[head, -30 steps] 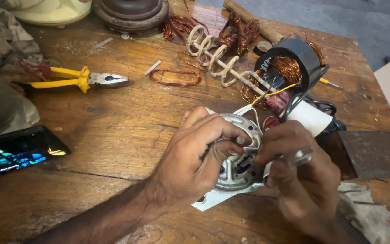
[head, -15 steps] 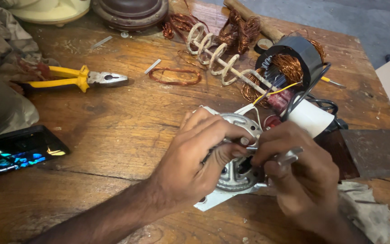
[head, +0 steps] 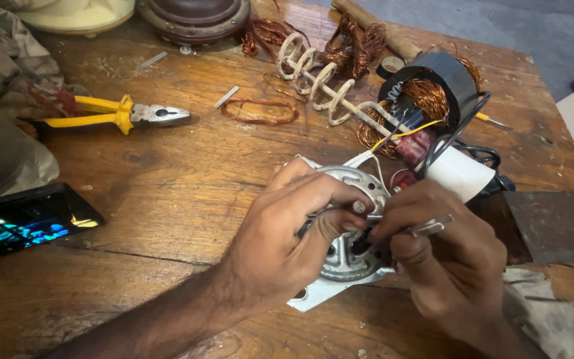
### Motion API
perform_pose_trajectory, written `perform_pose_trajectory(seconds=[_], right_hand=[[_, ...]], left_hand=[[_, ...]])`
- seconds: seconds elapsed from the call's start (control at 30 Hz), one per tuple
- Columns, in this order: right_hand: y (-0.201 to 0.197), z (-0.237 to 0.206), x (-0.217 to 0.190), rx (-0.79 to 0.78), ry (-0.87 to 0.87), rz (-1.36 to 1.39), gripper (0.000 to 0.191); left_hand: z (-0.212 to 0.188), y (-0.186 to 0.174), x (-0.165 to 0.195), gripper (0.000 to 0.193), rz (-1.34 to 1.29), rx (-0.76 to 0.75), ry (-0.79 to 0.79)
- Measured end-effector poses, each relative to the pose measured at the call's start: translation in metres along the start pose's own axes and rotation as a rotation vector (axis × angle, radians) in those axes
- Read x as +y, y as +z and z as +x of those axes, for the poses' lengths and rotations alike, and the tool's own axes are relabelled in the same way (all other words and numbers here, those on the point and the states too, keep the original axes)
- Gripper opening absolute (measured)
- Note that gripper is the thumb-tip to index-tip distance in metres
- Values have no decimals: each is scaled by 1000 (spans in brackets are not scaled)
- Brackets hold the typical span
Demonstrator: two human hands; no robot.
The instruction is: The person uses a wrench to tighten bolts on a circular metal electrical component mounted on a base plate. They rotate the component and reposition the wrench to secure multiple fasteners on the assembly.
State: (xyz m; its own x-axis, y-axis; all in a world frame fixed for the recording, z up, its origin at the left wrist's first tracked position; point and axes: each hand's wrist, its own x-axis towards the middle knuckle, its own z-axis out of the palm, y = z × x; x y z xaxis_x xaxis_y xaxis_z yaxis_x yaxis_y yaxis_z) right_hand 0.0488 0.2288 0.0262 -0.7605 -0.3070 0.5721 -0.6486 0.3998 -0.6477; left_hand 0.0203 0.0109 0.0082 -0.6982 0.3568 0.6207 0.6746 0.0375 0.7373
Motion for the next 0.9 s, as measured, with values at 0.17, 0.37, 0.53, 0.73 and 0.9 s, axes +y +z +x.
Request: perform_pose_trajectory(seconds=[0.17, 0.37, 0.53, 0.73, 0.9], right_hand=[[0, -1, 1, 1, 17, 27, 20], [-3, -7, 0, -28, -2, -69, 23], [0, 0, -4, -1, -7, -39, 25], [-2, -1, -4, -33, 92, 10, 17], [-9, -17, 20, 11, 213, 7, 20]], left_hand=[[1, 0, 2, 21, 41, 11, -11], [2, 2, 2, 20, 73, 29, 8], [0, 4, 3, 25, 105, 54, 21], [-2, 4, 0, 6, 133, 47, 53], [-9, 5, -6, 6, 117, 66, 71]])
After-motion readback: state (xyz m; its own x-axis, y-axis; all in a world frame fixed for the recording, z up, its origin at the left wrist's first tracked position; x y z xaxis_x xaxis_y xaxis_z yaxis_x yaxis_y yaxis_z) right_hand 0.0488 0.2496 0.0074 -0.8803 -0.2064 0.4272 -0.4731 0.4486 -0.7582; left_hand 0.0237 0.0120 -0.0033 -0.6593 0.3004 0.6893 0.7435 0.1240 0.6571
